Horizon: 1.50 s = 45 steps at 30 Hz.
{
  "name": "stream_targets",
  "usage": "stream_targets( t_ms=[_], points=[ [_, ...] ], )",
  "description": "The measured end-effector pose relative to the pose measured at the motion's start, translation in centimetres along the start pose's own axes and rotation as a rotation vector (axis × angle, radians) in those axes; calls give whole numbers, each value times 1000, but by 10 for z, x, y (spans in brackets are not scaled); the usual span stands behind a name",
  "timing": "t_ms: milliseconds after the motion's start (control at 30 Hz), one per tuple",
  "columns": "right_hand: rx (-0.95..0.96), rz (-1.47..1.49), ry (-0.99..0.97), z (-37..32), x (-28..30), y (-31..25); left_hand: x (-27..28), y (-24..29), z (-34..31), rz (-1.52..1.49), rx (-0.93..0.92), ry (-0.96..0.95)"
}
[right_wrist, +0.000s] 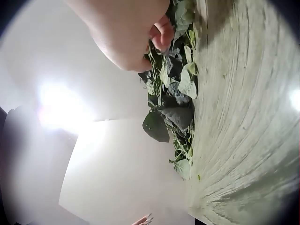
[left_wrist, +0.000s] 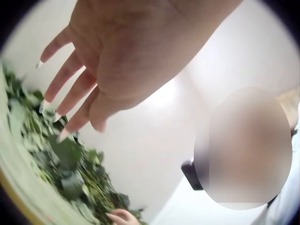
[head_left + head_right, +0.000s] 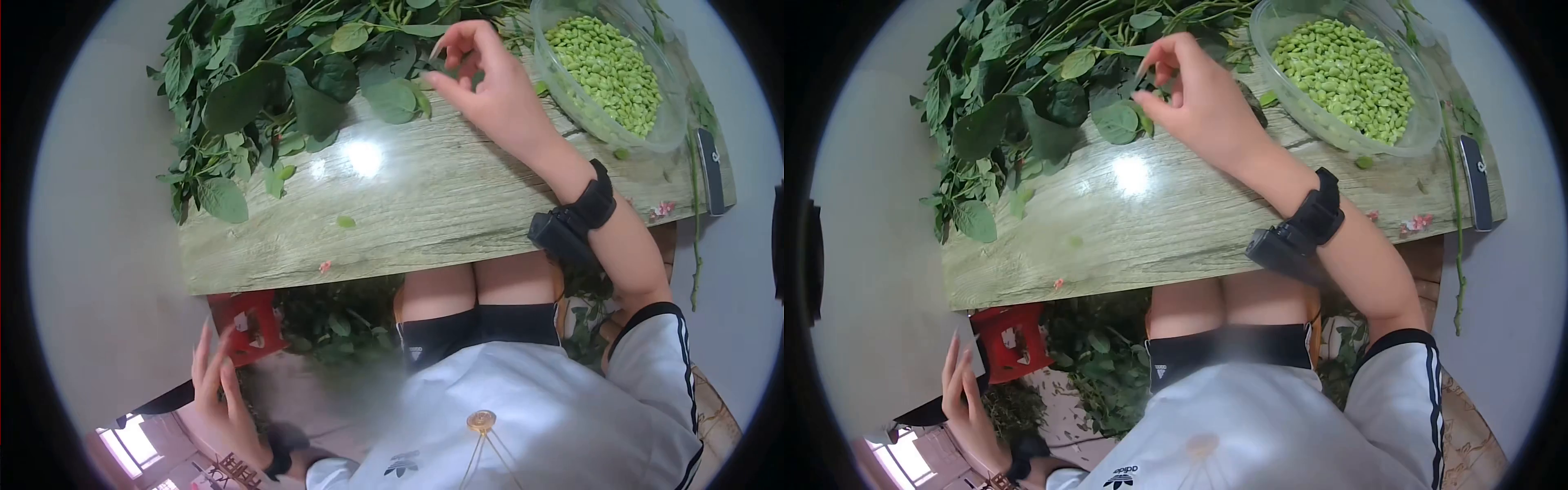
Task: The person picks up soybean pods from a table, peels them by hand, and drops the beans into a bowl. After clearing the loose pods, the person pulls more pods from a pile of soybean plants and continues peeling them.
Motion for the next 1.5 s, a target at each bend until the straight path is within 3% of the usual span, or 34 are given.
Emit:
stream_targets(
  t_ms=[67,133,367,433,700,800,867,900,1000,1067,1167,1400,1467,1500],
  points=[
    [-61,-133,-46,-3,1,5,-30,39,35,-165,-239,114],
    [16,-401,-145,-7,-5,8,-54,80,62,-86,-356,98],
    [73,-535,-100,-6,-6,14,-81,163,135,-180,-723,-21],
    [92,-509,-79,-6,-5,14,-90,173,156,-55,-801,1],
    [59,-337,-90,-4,-2,7,-149,179,232,-101,-839,-84],
    [-8,-277,-112,-2,0,-1,-153,170,242,-251,-808,-90],
    [-3,-205,-18,-1,4,-8,-154,163,246,-612,-640,-233],
    [-6,-204,-22,0,4,-12,-154,161,247,-613,-635,-235],
    [151,-208,11,-1,4,-19,-157,155,244,-858,-533,-350],
    [363,-309,25,-2,4,-21,-157,158,240,-1027,-523,-431],
    [456,-336,4,-3,5,-23,-155,155,238,-1065,-550,-568],
    [522,-324,82,-4,6,-27,-167,160,229,-1319,-425,-612],
    [567,-267,118,-2,9,-30,-174,162,227,-1562,-403,-896],
    [566,-266,118,-2,12,-32,-174,161,227,-1561,-402,-896]
  ],
)
Point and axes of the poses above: each hand's wrist, its own z-axis towards the middle knuckle, its own x-axis out of the back of the hand, y = z × x, the point moved 4 cm from there along z, towards the middle knuckle, and after that the axes turned 7 degrees about -x, right-handed, at the moved point
